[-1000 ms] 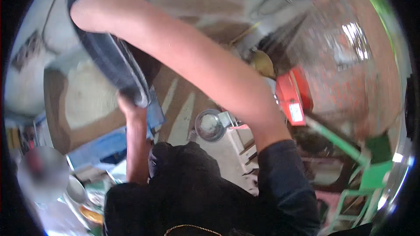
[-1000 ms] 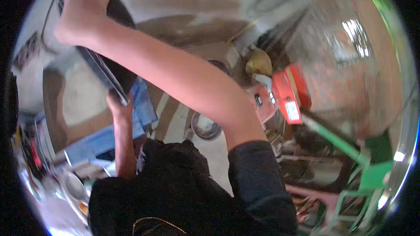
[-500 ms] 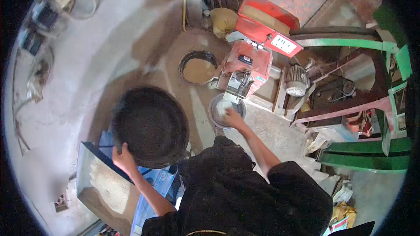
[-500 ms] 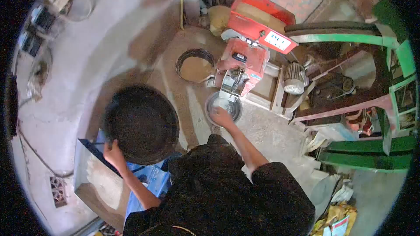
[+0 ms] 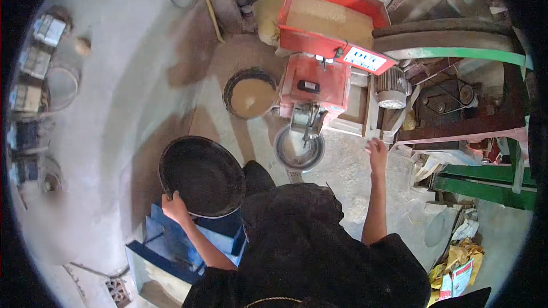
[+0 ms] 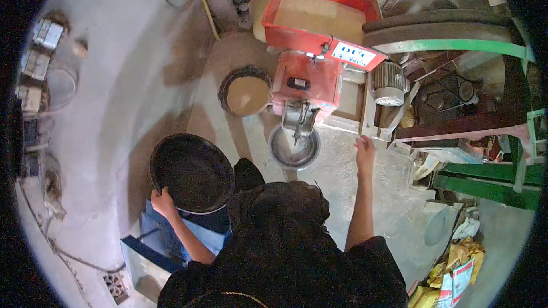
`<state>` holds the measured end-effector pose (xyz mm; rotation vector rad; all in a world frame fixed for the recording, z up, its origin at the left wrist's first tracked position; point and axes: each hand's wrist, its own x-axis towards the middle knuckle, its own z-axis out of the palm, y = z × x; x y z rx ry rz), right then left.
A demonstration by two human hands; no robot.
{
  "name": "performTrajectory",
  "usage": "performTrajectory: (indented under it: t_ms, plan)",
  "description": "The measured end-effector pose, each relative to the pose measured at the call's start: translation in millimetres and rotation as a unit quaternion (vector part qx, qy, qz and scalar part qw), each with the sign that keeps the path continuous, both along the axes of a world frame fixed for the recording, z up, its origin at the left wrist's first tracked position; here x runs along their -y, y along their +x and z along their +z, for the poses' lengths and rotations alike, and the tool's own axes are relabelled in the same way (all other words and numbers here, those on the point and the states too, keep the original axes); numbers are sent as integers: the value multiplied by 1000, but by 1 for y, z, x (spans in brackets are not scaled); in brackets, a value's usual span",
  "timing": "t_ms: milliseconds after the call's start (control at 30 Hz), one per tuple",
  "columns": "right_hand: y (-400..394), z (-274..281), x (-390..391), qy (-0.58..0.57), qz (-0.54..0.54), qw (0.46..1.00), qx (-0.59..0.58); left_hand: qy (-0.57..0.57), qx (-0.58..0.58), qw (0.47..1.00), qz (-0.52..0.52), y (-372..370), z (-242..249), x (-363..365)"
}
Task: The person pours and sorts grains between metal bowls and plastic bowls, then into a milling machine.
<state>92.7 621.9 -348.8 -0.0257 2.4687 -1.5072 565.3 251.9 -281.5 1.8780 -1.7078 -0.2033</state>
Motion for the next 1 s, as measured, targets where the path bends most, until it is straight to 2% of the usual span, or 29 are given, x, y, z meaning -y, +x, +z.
performTrajectory:
  t_ms: [67,133,167,233,267,333,467,533,600,733,800,867,900,933,967,1000]
  plan:
    - [-8,42,60,1,-8,1000,-6,-7,-47,999,-16,5,-10,28]
    - [-22,68,111,-49,29,992,-111,44,-30,998,17,2,-17,63]
    - [-29,80,136,-51,18,992,-117,41,-35,999,6,-2,-18,84]
    - [-42,97,179,23,20,947,-320,93,-94,991,35,-7,-20,123]
    - [-47,101,197,27,8,947,-319,95,-92,991,23,-2,-28,147]
    - [-53,110,230,155,-19,893,-422,118,-55,991,16,9,-45,199]
    - [-45,112,284,194,-12,890,-413,126,-81,988,-32,-7,-49,267]
    - [-35,112,305,202,11,888,-413,152,-33,988,-20,-23,-54,296]
    - [-21,119,323,229,9,889,-397,169,-41,984,-42,-54,-32,311]
    - [-15,117,330,262,11,903,-341,205,-83,973,-68,-91,-23,350]
    - [-18,113,331,244,-18,906,-346,202,-75,973,-87,-90,-32,366]
    - [-30,115,333,167,-41,917,-359,175,-75,970,-150,-94,-45,389]
    - [-38,118,336,160,-61,905,-388,173,-74,970,-156,-100,-44,394]
    - [-46,124,338,160,-66,905,-388,194,-131,958,-165,-107,-42,395]
    - [-55,131,339,119,-87,930,-338,216,-188,943,-172,-116,-38,394]
    - [-67,134,339,76,-106,949,-286,215,-187,943,-174,-124,-34,395]
